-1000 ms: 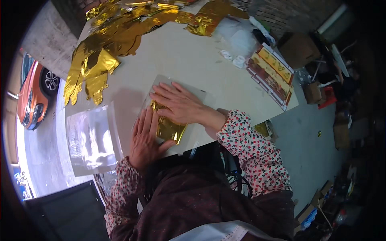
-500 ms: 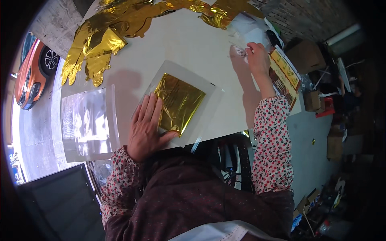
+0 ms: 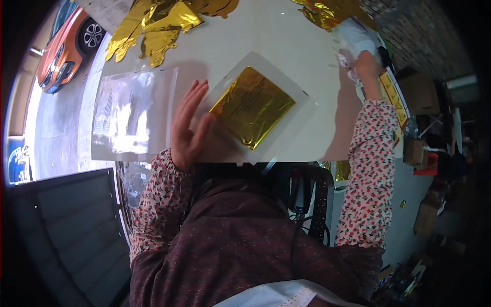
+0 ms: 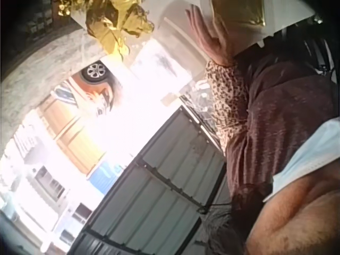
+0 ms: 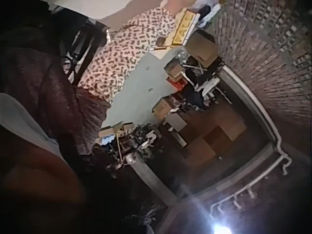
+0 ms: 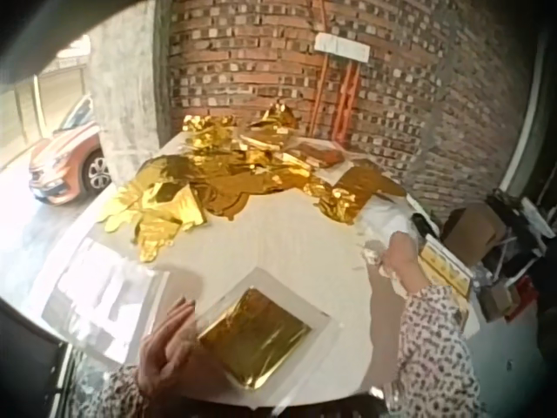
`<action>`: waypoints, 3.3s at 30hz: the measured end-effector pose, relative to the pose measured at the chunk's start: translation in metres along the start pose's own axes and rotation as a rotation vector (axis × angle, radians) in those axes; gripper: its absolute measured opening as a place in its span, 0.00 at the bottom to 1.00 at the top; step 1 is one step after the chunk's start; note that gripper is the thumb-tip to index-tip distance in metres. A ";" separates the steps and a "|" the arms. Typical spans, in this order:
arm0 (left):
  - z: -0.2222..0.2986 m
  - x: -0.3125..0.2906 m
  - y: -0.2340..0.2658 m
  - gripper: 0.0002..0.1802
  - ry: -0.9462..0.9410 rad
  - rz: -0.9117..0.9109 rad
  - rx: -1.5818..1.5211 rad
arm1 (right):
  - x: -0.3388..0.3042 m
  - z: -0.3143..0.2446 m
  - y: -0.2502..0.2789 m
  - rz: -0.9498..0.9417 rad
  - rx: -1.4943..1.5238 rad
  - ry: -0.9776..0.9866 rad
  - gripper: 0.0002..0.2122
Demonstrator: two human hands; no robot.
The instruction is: The person folds a foil balloon by hand, places it onto a cardboard insert, and slides the insert with the balloon into a plastic sleeve.
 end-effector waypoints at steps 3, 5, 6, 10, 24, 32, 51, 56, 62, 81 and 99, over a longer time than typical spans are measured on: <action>0.006 -0.016 0.001 0.21 0.064 0.111 -0.068 | 0.009 0.002 0.021 -0.081 -0.168 0.004 0.06; 0.011 -0.012 -0.005 0.20 0.000 0.051 -0.046 | 0.006 0.004 0.029 -0.039 -0.330 0.259 0.07; 0.012 -0.011 -0.008 0.20 0.007 0.051 -0.045 | 0.002 -0.009 0.040 -0.044 -0.328 0.264 0.07; 0.021 0.003 -0.034 0.21 -0.224 -0.231 0.017 | -0.024 -0.019 0.079 -0.027 -0.095 0.229 0.08; 0.012 0.078 -0.091 0.26 -0.175 -0.408 0.411 | -0.167 -0.073 0.069 -0.346 0.611 0.292 0.11; 0.013 0.097 -0.133 0.18 -0.132 -0.425 0.339 | -0.181 -0.085 0.059 -0.291 0.732 0.315 0.08; 0.032 0.078 -0.130 0.05 -0.158 -0.266 -0.027 | -0.172 -0.131 0.050 0.073 0.731 0.375 0.10; 0.023 0.081 -0.124 0.04 -0.071 -0.266 -0.016 | -0.174 -0.116 0.058 0.065 0.766 0.383 0.12; 0.025 0.082 -0.123 0.04 -0.071 -0.297 -0.057 | -0.183 -0.106 0.050 0.072 0.613 0.293 0.08; 0.034 0.034 -0.097 0.40 -0.048 -0.401 0.457 | -0.161 -0.156 0.040 -0.220 0.451 0.755 0.28; 0.009 0.030 -0.033 0.36 0.120 -0.517 0.602 | -0.166 -0.172 0.048 -0.257 0.437 0.649 0.30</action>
Point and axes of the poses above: each hand's wrist, its own x-axis towards the middle knuckle, its own y-axis out of the back of the hand, z = x × y, the point moved 2 cm from there along x, towards the middle knuckle, and after that the axes turned 7 degrees about -z, right-handed, at the moved point
